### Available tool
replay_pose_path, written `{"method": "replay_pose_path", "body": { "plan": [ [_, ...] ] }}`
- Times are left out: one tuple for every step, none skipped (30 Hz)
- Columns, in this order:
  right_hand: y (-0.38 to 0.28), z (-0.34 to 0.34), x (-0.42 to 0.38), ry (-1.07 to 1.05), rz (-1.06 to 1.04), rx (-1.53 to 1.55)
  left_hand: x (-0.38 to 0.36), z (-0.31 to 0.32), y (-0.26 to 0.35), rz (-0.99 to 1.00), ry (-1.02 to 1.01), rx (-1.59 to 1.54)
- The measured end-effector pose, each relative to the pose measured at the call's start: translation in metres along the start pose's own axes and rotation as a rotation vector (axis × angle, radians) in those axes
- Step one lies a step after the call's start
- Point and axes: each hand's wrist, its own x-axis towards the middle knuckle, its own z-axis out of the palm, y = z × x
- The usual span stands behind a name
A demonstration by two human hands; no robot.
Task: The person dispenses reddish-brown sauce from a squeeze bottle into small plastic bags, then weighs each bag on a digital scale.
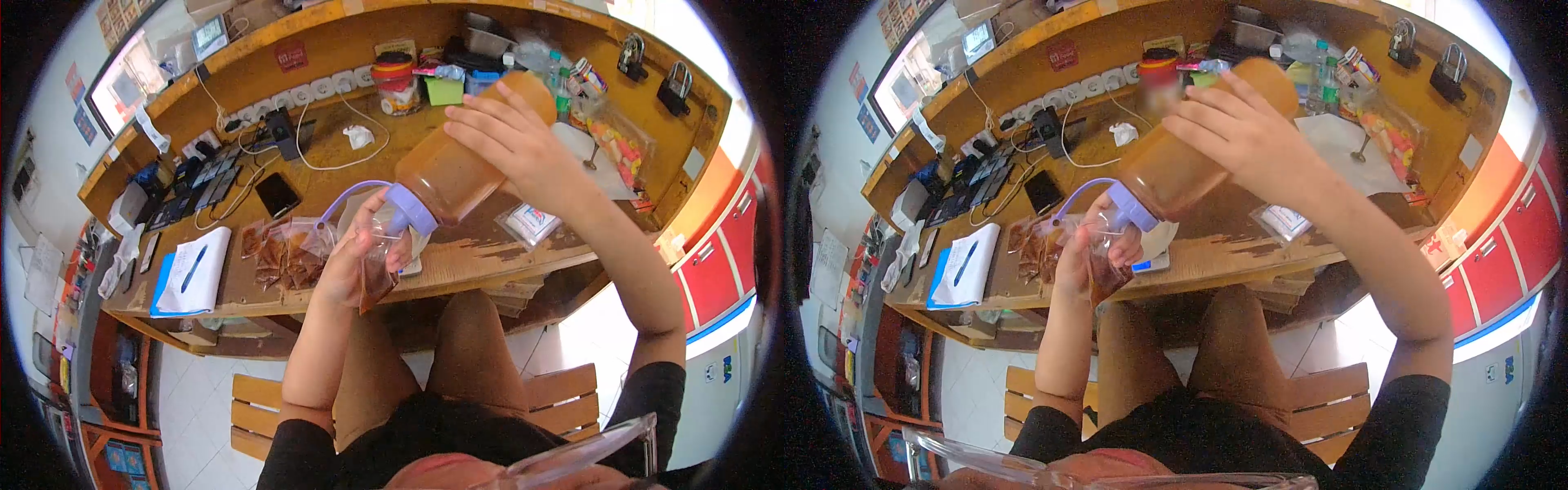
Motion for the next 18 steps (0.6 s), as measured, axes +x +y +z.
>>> {"method": "replay_pose_path", "body": {
  "plan": [
    [0.0, 0.005, -0.006, 0.002, -0.003, -0.01, 0.003, -0.003, 0.001, 0.006, -0.008, 0.002],
    [-0.003, 0.011, -0.013, -0.022, 0.113, 0.12, 0.006, -0.006, 0.003, 0.021, -0.006, 0.083],
    [-0.005, 0.017, -0.02, -0.045, 0.229, 0.252, 0.009, -0.008, 0.005, 0.036, -0.002, 0.165],
    [-0.009, 0.025, -0.027, -0.041, 0.224, 0.244, 0.013, -0.008, 0.007, 0.044, -0.008, 0.168],
    [-0.014, 0.033, -0.035, -0.059, 0.38, 0.419, 0.018, -0.006, 0.01, 0.064, 0.035, 0.327],
    [-0.017, 0.041, -0.041, -0.078, 0.536, 0.595, 0.023, -0.004, 0.012, 0.084, 0.08, 0.485],
    [-0.021, 0.048, -0.043, -0.08, 0.531, 0.592, 0.026, 0.0, 0.015, 0.03, 0.134, 0.521],
    [-0.027, 0.054, -0.045, -0.047, 0.698, 0.68, 0.03, -0.007, 0.012, 0.03, 0.138, 0.517],
    [-0.031, 0.061, -0.048, -0.009, 0.866, 0.765, 0.036, -0.019, 0.005, -0.036, 0.092, 0.72],
    [-0.032, 0.07, -0.053, -0.007, 0.863, 0.762, 0.041, -0.025, 0.004, -0.099, 0.043, 0.926],
    [-0.033, 0.082, -0.059, 0.027, 0.964, 0.887, 0.045, -0.027, -0.002, -0.152, 0.055, 1.015],
    [-0.034, 0.092, -0.064, 0.066, 1.063, 1.012, 0.048, -0.029, -0.007, -0.148, 0.053, 1.02],
    [-0.036, 0.102, -0.069, 0.074, 1.061, 1.009, 0.049, -0.032, -0.014, -0.174, 0.008, 1.125],
    [-0.039, 0.111, -0.074, 0.139, 1.111, 1.079, 0.049, -0.035, -0.02, -0.202, -0.038, 1.23],
    [-0.041, 0.114, -0.075, 0.206, 1.16, 1.147, 0.048, -0.034, -0.022, -0.176, -0.025, 1.279],
    [-0.042, 0.115, -0.077, 0.213, 1.159, 1.142, 0.044, -0.033, -0.023, -0.171, -0.031, 1.283],
    [-0.044, 0.116, -0.078, 0.219, 1.17, 1.159, 0.038, -0.03, -0.024, 0.015, 0.049, 1.466],
    [-0.045, 0.115, -0.078, 0.225, 1.178, 1.174, 0.033, -0.024, -0.022, 0.214, 0.136, 1.637]
  ]
}}
